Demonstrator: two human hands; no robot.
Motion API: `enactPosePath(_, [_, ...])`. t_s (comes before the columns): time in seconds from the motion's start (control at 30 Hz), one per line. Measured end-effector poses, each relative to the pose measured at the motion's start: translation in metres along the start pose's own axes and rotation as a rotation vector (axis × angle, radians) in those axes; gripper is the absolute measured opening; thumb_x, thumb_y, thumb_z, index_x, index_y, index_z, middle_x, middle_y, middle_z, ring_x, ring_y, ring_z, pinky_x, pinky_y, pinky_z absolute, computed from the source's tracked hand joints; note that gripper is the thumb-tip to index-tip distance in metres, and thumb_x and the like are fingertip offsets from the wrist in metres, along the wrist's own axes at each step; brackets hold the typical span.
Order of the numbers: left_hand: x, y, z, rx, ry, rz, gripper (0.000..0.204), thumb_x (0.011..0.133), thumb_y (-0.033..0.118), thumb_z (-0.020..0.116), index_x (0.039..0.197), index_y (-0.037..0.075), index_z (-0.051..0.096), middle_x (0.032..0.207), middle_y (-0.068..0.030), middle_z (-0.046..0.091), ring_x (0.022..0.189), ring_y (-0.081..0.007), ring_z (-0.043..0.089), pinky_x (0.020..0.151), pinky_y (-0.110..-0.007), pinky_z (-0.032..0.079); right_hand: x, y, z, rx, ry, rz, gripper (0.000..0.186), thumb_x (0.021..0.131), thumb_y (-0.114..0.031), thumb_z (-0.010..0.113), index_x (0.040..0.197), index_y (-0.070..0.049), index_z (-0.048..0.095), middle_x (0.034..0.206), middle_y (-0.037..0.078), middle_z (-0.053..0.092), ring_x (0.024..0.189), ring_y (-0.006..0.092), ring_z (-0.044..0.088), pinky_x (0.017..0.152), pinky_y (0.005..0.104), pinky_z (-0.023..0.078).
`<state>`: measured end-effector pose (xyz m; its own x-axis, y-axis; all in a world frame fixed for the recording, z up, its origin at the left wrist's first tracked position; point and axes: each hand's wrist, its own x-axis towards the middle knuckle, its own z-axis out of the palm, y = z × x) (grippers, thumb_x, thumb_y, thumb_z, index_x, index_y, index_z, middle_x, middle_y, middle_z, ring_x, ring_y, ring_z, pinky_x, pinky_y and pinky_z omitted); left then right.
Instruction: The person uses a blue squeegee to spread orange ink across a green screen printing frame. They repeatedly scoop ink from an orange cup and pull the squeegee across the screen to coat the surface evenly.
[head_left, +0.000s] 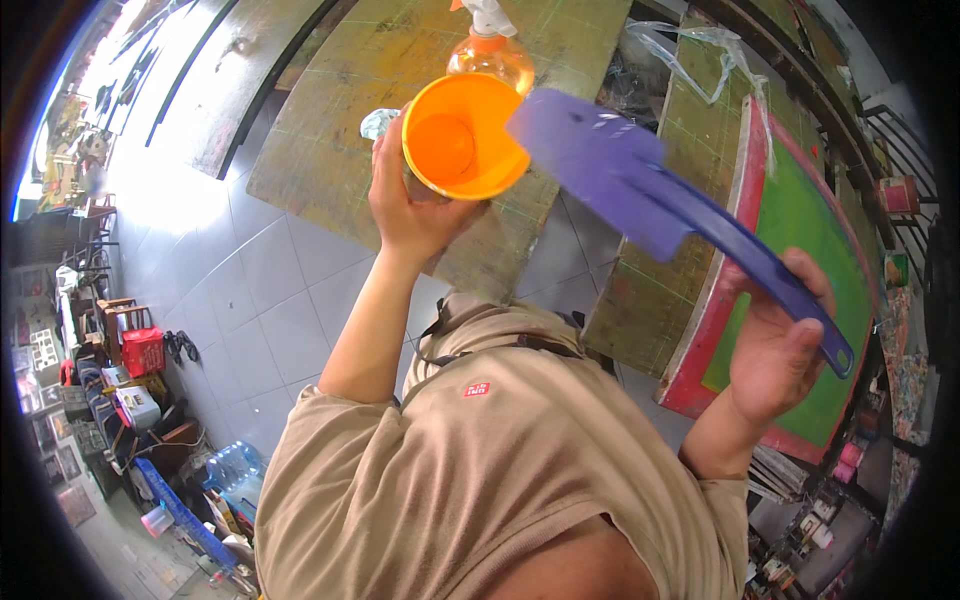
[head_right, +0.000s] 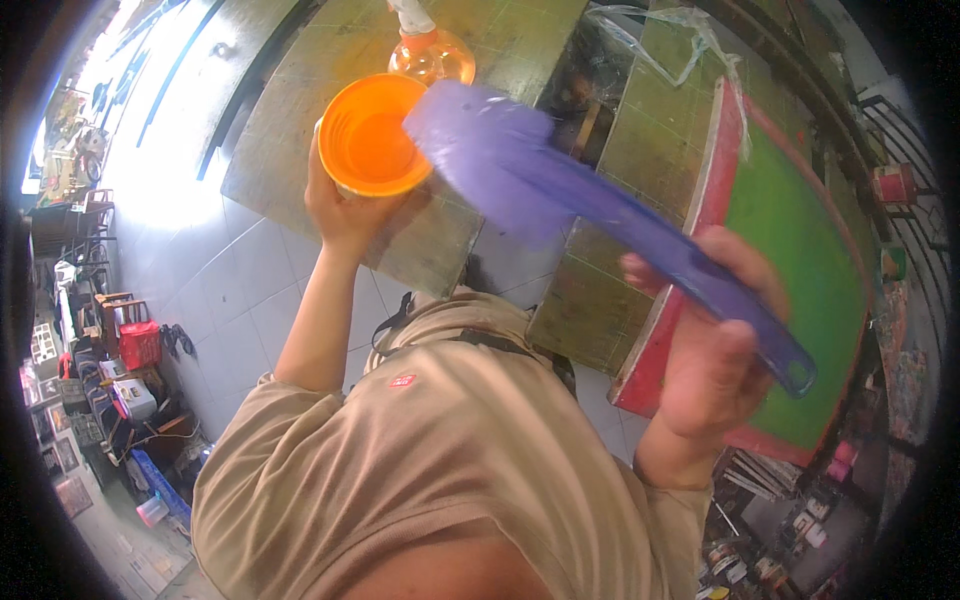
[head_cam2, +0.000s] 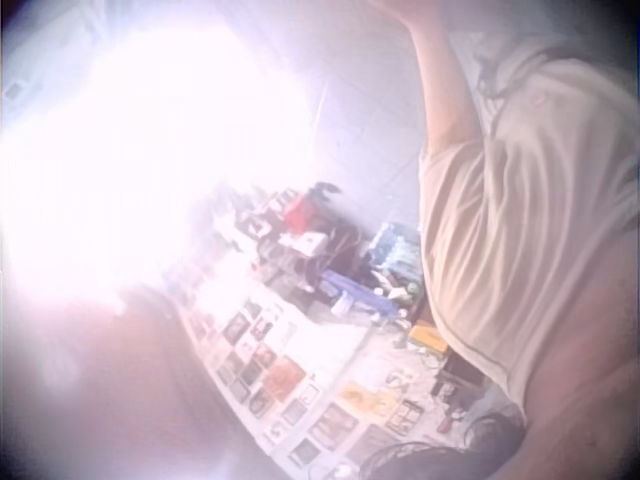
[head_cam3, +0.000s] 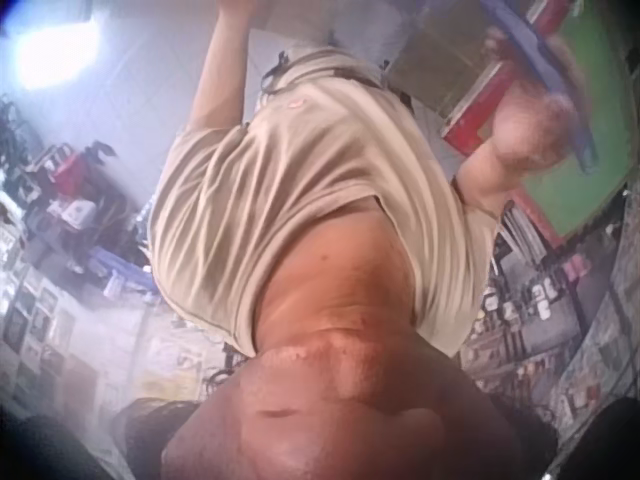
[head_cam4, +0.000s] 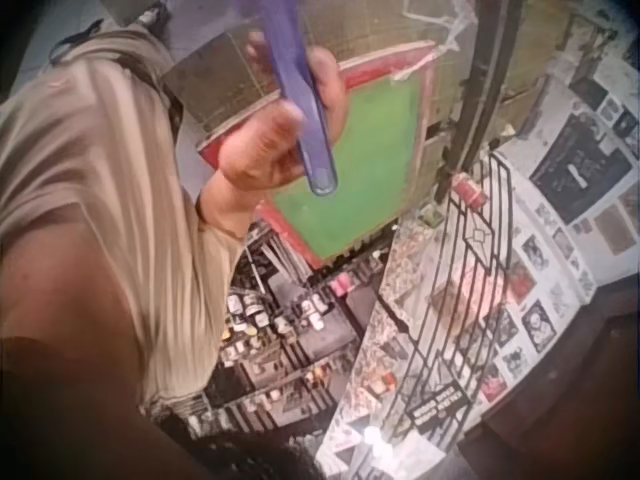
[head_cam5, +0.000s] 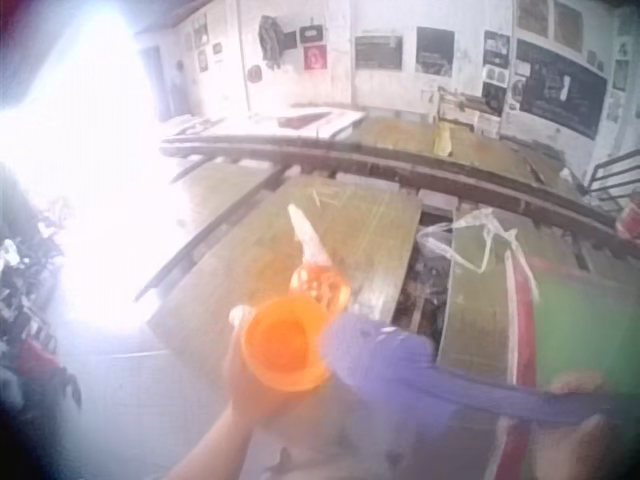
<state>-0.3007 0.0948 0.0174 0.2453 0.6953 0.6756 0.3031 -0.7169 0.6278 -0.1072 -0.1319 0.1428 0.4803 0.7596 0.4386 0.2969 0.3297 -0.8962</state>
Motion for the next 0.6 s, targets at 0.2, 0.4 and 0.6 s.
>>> enactPosePath(0.2, [0.018,-0.004,-0.014,0.063,0.057,0.255,0.069,0.065,0.03,0.083,0.121,0.001,0.053,0.121,-0.0175,0.059,0.117,-0.0302,0.055,0.107,-0.041,0.029,0.024,0.009,0.058,-0.267,-0.215,-0.085,0.045,0.087,-0.031,0.063,0.109,0.007,0.054,0.097,0.018,0.062,0.08,0.03,0.065,0.073,0.0351,0.052])
enactPosePath(0.4, [0.028,-0.006,-0.023,0.055,0.051,0.354,0.062,0.07,0.03,0.079,0.119,0.001,0.055,0.118,-0.0182,0.061,0.117,-0.0313,0.055,0.11,-0.042,0.025,0.044,0.01,0.092,-0.422,-0.342,-0.376,0.036,0.077,-0.016,0.074,0.102,0.004,0.057,0.091,0.017,0.063,0.073,0.0318,0.063,0.064,0.036,0.051])
enactPosePath(0.6, [0.033,-0.008,-0.027,0.032,0.058,0.438,0.056,0.074,0.031,0.077,0.117,0.002,0.055,0.119,-0.0193,0.06,0.117,-0.034,0.055,0.11,-0.043,0.025,0.038,0.015,0.101,-0.487,-0.305,-0.433,0.036,0.079,-0.018,0.072,0.102,0.004,0.056,0.09,0.018,0.063,0.072,0.0325,0.063,0.063,0.0364,0.051])
